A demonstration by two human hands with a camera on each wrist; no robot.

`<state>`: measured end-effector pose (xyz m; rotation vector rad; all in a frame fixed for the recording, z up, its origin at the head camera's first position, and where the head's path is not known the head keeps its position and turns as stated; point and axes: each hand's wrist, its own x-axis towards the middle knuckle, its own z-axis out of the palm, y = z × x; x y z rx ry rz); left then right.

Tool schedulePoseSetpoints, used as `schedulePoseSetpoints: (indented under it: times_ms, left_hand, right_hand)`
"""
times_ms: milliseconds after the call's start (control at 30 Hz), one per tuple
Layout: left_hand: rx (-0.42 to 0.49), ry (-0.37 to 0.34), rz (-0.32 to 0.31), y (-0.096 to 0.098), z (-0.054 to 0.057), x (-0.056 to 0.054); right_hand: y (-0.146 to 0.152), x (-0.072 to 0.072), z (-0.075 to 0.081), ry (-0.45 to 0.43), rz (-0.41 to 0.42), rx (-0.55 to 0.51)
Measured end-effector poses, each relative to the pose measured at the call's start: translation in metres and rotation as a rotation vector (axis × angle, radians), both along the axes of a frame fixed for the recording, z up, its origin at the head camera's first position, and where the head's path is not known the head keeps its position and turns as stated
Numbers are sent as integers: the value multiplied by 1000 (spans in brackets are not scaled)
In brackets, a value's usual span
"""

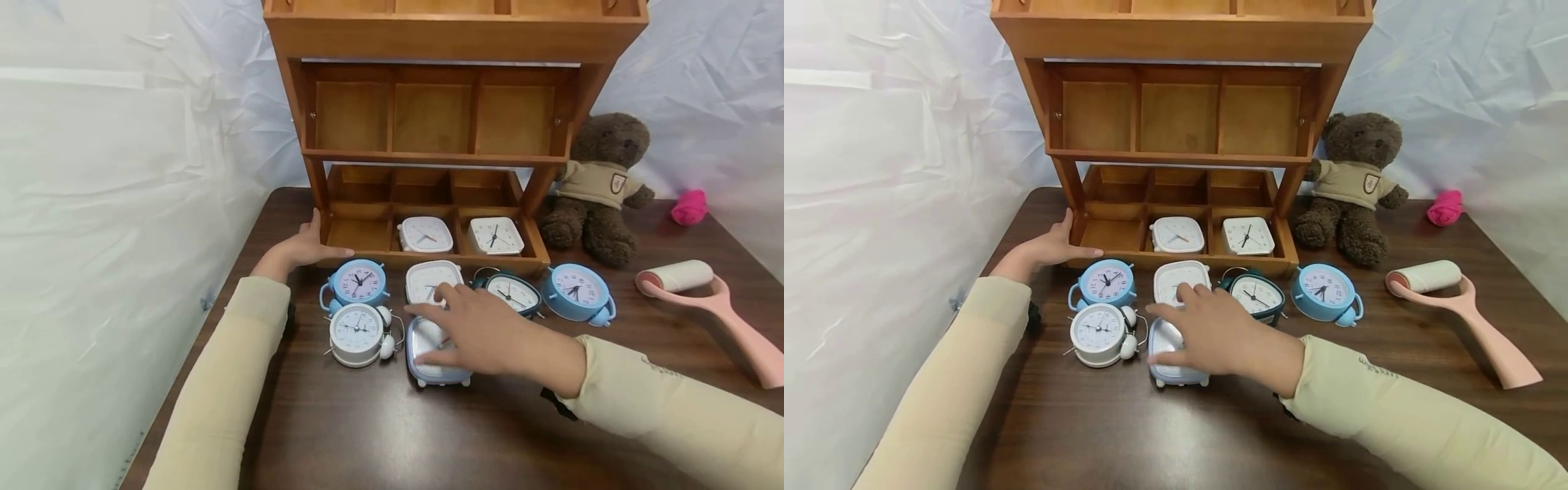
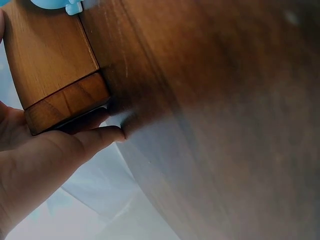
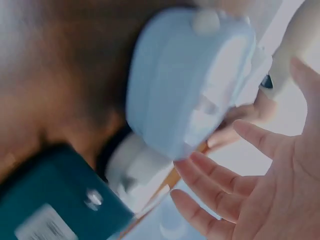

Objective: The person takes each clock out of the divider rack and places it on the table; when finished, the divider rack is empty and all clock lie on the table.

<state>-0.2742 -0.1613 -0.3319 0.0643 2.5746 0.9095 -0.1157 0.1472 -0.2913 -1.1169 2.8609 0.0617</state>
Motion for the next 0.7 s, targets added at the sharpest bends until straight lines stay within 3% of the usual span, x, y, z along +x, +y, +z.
schedulePoseSetpoints:
  times_ms: [167,333,500,700]
  left_hand:
    - [6,15,1,-1,5,-2]
    - [11,7,15,-2,5,-1]
    - [0,-19,26,0,1,3]
    - [-8,-13,21,1,3,6]
  right_hand:
    - [-6,-30,23,25,-42,-7]
    - [-11,-76,37,-104,-173,-53]
    - [-13,-120,36,-302,-290,-110]
    - [-14,-152,30,-360,-347,-78]
